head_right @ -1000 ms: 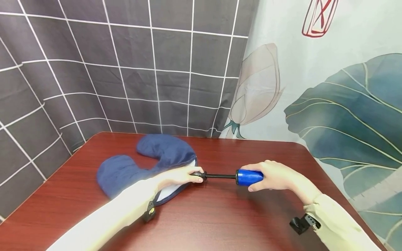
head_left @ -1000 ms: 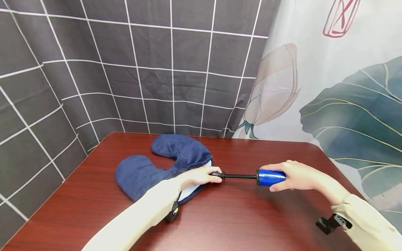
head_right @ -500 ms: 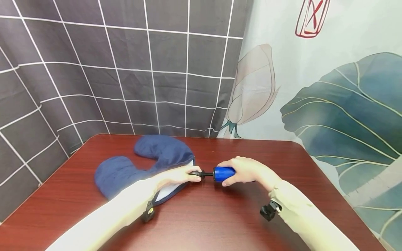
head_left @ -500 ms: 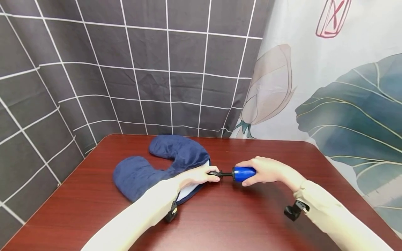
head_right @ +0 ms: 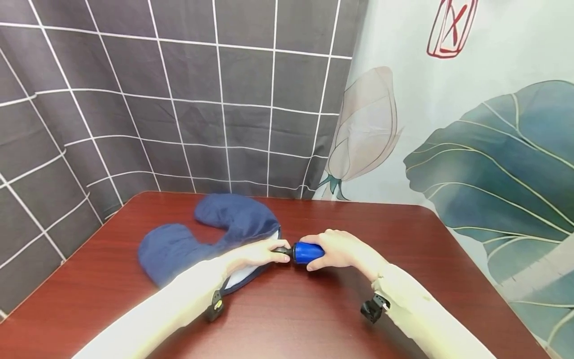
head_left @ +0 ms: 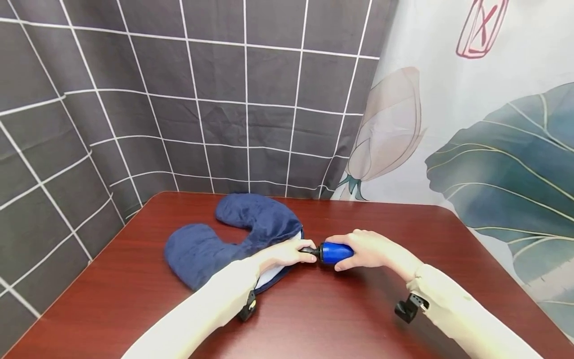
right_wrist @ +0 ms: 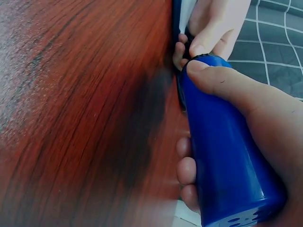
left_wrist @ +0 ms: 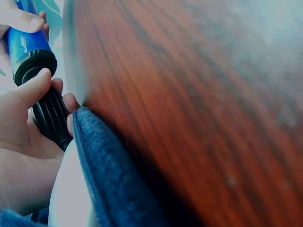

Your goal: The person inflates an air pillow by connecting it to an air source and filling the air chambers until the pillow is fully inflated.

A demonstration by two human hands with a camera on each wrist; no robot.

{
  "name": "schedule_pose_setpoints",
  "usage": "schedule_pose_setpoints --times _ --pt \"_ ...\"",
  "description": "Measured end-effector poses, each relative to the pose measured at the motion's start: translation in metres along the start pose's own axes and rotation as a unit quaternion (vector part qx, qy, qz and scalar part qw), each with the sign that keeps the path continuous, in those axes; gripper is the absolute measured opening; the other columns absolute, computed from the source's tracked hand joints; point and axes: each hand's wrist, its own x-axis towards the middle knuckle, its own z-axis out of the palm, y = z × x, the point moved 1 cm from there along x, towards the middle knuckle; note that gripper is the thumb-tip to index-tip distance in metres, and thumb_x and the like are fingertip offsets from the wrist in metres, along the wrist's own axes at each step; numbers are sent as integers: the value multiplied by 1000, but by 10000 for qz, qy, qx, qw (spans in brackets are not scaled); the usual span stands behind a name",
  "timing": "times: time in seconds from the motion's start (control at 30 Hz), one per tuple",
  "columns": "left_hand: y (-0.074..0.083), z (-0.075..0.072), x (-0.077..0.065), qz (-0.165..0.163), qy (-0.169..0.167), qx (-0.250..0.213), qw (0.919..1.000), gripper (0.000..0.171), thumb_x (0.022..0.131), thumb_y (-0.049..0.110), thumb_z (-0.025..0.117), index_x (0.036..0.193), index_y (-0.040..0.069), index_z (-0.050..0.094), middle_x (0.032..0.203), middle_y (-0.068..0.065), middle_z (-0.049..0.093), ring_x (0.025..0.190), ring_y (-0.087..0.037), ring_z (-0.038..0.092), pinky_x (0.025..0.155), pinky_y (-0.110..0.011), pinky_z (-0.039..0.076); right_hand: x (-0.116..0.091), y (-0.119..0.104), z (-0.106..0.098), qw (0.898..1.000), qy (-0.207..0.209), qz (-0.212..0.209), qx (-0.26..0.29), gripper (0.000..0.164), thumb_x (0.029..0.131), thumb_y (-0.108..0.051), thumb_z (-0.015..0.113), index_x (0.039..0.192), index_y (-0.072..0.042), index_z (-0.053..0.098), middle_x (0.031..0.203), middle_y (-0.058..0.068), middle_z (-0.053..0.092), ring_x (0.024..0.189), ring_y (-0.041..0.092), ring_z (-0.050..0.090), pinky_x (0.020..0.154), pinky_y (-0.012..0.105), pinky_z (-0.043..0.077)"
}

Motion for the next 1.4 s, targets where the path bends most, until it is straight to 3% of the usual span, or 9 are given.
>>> schedule_pose_setpoints --times 0.37,0.67,0.8,0.97,1.13,1.27,1.4 --pt "0 0 0 -109 -124 -383 9991 16 95 17 62 105 5 63 79 7 49 75 -6 44 72 -19 33 -36 27 -10 9984 -45 343 453 65 77 -56 76 133 -28 59 111 1 69 96 19 61 71 35 51" --pt "-2 -3 -3 137 -224 -556 9981 14 95 17 62 102 5 61 76 9 49 72 -4 45 69 -18 37 -73 51 -22 9954 -37 482 822 68 77 -59 75 134 -25 59 112 2 69 88 14 62 62 24 49" --pt "-2 -2 -3 90 -203 -513 9984 14 95 19 63 102 7 62 76 9 50 72 -3 46 69 -18 37 -81 56 -22 9942 -13 547 923 66 79 -57 75 133 -24 60 111 3 69 86 14 61 58 22 48" --pt "-2 -1 0 -109 -117 -433 9989 15 95 17 63 105 5 63 78 7 49 73 -5 45 69 -18 35 -75 50 -21 9939 -40 418 1017 64 80 -56 74 133 -22 60 113 3 68 88 15 61 58 22 50" --pt "0 -1 -1 -37 -105 -274 9996 15 95 16 63 104 5 63 78 7 49 72 -5 44 69 -17 34 -56 39 -15 9925 -151 221 1194 63 82 -54 73 133 -20 60 115 5 68 92 18 61 58 23 51" --pt "0 1 -1 32 -111 -69 9999 16 95 18 63 104 6 63 78 8 50 72 -4 45 70 -16 35 -39 29 -8 9961 -94 213 848 62 80 -57 73 132 -23 61 115 1 68 98 19 59 67 27 51" --pt "0 1 -1 45 -81 -91 9999 15 95 17 63 104 5 63 77 7 49 72 -5 45 70 -17 35 -21 15 -3 9982 15 161 581 61 79 -56 74 130 -24 63 110 0 70 94 18 61 69 32 50"
